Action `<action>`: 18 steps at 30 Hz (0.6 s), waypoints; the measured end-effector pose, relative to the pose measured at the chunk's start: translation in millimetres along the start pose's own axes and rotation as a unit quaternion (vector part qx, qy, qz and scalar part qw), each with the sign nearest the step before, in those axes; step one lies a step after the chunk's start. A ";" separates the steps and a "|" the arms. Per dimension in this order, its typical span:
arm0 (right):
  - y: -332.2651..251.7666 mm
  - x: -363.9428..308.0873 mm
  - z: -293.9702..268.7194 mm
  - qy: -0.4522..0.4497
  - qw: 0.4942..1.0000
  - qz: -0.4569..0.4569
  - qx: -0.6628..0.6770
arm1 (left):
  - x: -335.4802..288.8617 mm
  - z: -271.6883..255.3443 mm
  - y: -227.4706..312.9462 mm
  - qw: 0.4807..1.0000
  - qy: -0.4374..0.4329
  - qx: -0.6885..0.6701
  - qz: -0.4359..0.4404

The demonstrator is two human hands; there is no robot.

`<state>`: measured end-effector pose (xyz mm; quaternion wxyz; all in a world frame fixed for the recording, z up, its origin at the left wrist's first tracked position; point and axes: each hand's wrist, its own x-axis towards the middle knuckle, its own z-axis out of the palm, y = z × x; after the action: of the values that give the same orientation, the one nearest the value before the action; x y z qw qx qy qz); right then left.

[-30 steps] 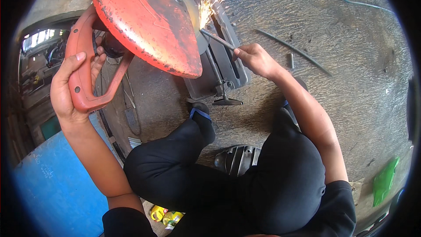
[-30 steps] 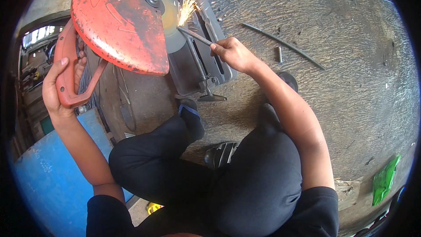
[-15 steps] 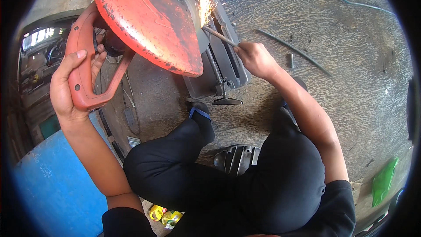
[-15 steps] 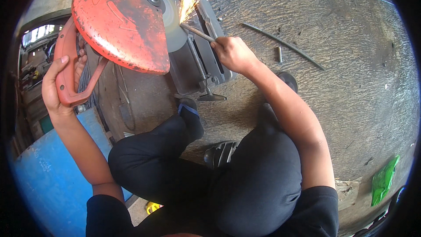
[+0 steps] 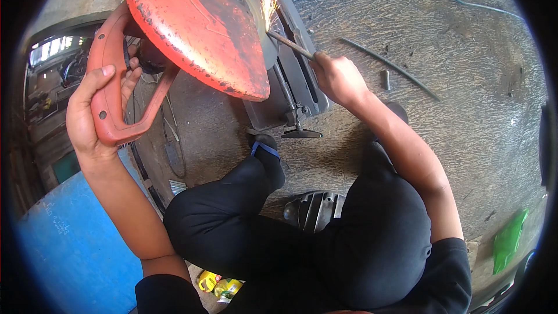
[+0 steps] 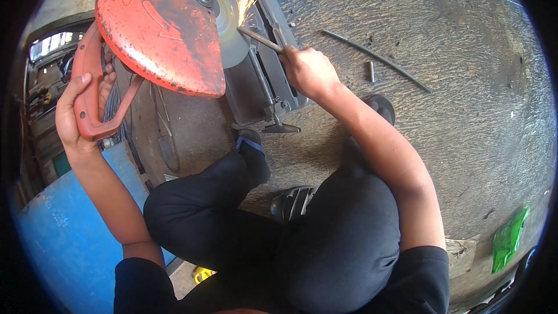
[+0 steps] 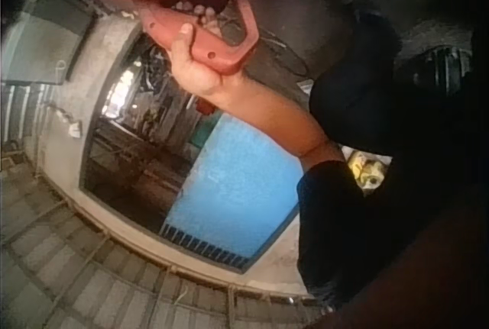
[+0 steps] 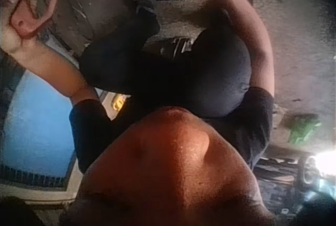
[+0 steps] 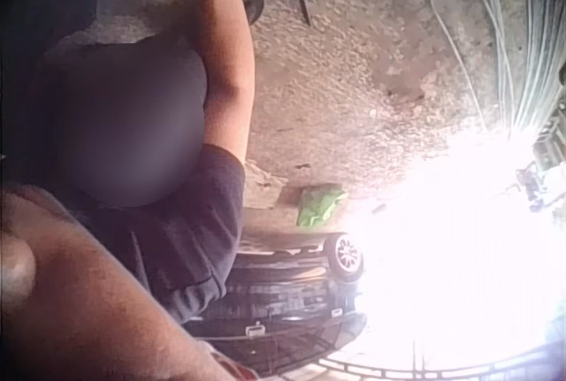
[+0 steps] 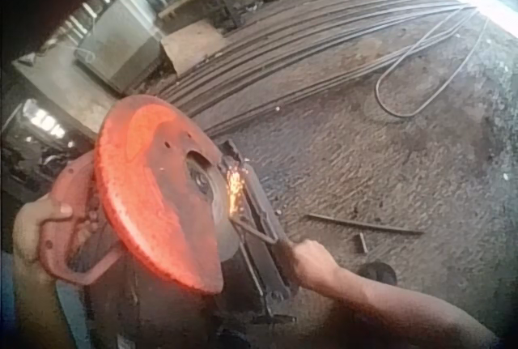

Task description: Cutting metal rods to specific lengths using a chop saw and organizing the cut pieces.

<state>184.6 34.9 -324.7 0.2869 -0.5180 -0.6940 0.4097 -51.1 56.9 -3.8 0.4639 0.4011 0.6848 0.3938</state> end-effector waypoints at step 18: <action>10.4 8.0 -6.5 -0.113 0.956 0.113 0.244 | -2.0 -2.6 0.8 1.000 0.004 0.003 -0.003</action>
<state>192.6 45.6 -330.7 0.2763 -0.4578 -0.5373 0.6522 -53.0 55.0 -1.7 0.4608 0.3987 0.6893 0.3919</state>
